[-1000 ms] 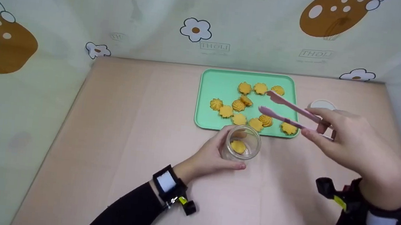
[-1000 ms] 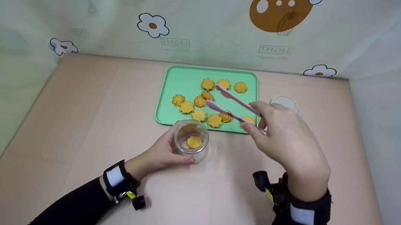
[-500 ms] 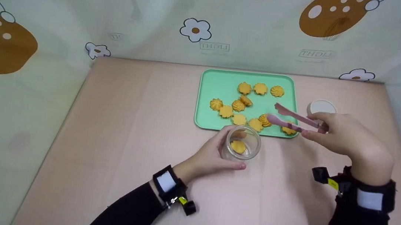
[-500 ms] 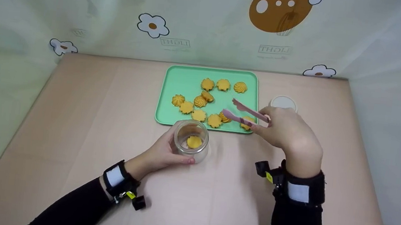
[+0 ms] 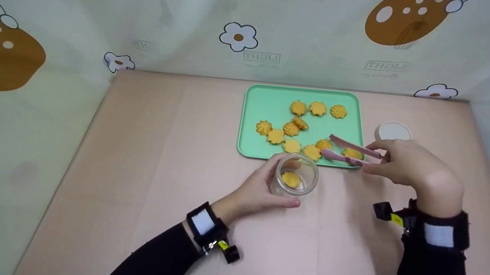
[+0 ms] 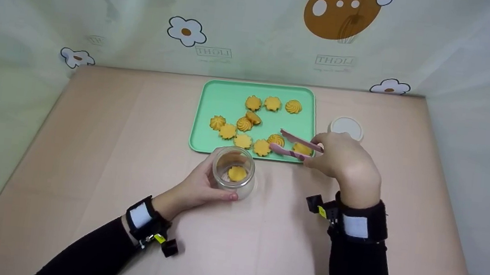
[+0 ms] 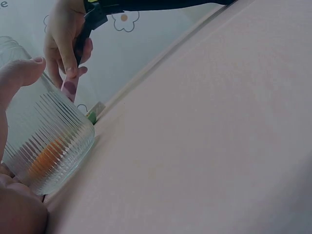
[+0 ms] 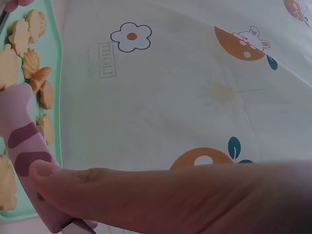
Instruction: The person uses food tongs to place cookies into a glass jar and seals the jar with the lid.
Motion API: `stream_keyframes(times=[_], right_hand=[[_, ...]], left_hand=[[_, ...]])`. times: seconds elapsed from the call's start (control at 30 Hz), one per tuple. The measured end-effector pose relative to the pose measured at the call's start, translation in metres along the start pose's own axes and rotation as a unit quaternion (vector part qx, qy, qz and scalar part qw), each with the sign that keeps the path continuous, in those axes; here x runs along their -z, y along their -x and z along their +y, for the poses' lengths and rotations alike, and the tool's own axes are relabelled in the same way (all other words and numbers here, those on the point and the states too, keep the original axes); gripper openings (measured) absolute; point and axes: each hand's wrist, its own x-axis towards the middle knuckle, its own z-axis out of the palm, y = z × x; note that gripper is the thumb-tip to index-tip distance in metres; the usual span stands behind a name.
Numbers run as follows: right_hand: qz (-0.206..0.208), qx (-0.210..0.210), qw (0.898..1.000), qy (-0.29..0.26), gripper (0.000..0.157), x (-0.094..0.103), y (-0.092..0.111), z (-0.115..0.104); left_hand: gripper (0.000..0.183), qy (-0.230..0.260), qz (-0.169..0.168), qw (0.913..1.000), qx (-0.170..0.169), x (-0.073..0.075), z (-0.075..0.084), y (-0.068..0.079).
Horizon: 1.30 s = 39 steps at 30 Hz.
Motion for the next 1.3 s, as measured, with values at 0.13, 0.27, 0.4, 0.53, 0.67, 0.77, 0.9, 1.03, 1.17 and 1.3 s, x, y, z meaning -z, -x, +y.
stream_keyframes(times=[0.13,0.27,0.4,0.53,0.67,0.77,0.9,1.03,1.17,1.3], right_hand=[[0.017,0.011,1.0,0.018,0.055,-0.005,-0.007,-0.002],[0.033,0.015,0.999,0.029,0.055,-0.008,-0.014,-0.003],[0.042,0.011,0.999,0.029,0.054,-0.009,-0.019,-0.003],[0.042,0.009,0.999,0.023,0.055,-0.01,-0.023,-0.001],[0.04,0.012,0.999,0.018,0.056,-0.011,-0.025,0.001],[0.04,0.014,0.999,0.012,0.056,-0.011,-0.026,0.004],[0.045,0.022,0.999,0.013,0.054,-0.011,-0.027,0.006],[0.06,0.046,0.997,0.021,0.047,-0.011,-0.029,0.007],[0.065,0.067,0.995,0.02,0.042,-0.012,-0.03,0.008],[0.067,0.078,0.994,0.02,0.041,-0.011,-0.03,0.009]], left_hand=[[0.094,0.009,-0.002,1.0,0.0,0.0,0.0,0.0],[0.094,0.008,-0.001,1.0,0.0,0.0,0.002,0.001],[0.095,0.002,-0.002,1.0,0.0,0.0,0.003,0.001],[0.096,-0.001,-0.002,1.0,0.003,0.0,0.002,0.001],[0.096,-0.001,-0.003,1.0,0.001,0.0,0.002,0.001],[0.096,-0.002,-0.003,1.0,-0.002,0.0,0.002,0.001],[0.096,-0.001,-0.003,1.0,-0.003,0.0,0.002,0.0],[0.095,0.006,-0.003,1.0,-0.005,0.0,0.001,0.001],[0.094,0.018,-0.005,0.9998,-0.009,0.0,0.0,0.001],[0.095,0.018,-0.006,0.9997,-0.012,0.0,0.001,0.0]])
